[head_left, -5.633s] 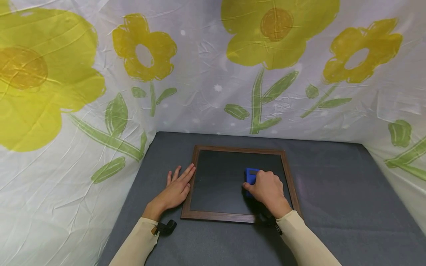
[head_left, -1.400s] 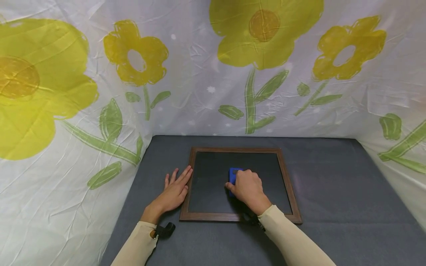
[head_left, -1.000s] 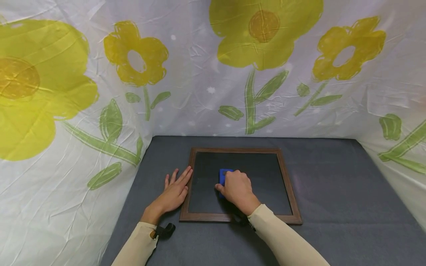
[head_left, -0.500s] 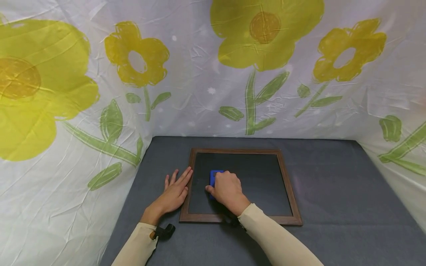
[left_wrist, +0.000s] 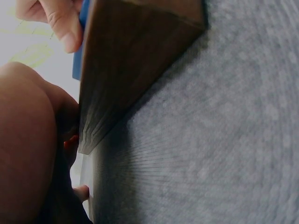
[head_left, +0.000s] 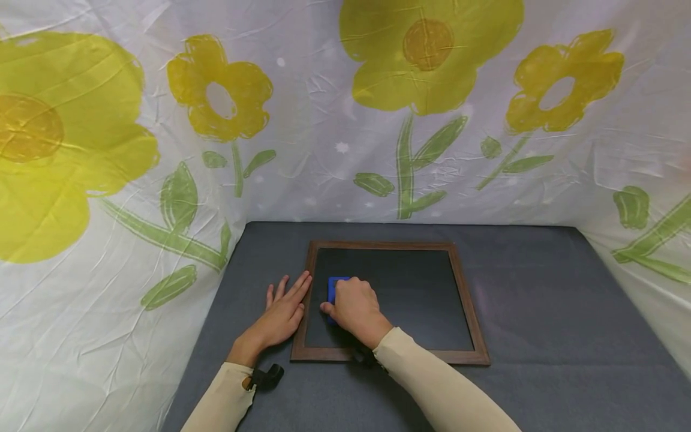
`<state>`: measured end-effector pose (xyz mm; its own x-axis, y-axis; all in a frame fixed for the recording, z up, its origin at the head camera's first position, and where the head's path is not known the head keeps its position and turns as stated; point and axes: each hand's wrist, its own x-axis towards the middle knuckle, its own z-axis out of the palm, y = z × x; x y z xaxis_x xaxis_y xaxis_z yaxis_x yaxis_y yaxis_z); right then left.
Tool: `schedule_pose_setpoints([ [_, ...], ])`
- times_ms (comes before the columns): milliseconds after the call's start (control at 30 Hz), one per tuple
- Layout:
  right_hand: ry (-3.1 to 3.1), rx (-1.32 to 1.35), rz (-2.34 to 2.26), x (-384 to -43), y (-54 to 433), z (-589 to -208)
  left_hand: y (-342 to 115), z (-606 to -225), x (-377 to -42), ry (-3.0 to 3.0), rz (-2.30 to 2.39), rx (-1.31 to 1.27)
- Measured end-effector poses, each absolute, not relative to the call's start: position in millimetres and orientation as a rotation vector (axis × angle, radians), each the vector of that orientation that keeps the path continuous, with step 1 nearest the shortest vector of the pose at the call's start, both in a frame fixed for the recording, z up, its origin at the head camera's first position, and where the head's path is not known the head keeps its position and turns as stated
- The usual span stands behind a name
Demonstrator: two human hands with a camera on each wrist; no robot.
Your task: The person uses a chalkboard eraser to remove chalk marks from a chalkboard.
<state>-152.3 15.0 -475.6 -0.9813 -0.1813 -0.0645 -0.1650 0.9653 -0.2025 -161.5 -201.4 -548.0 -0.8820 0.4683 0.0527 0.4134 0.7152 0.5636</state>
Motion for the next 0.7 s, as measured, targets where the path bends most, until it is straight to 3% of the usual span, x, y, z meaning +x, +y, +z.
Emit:
schedule_pose_setpoints([
  [700, 3.026, -0.346, -0.281, -155, -4, -475, -201, -547, -163, 2.8, 0.849, 0.712],
])
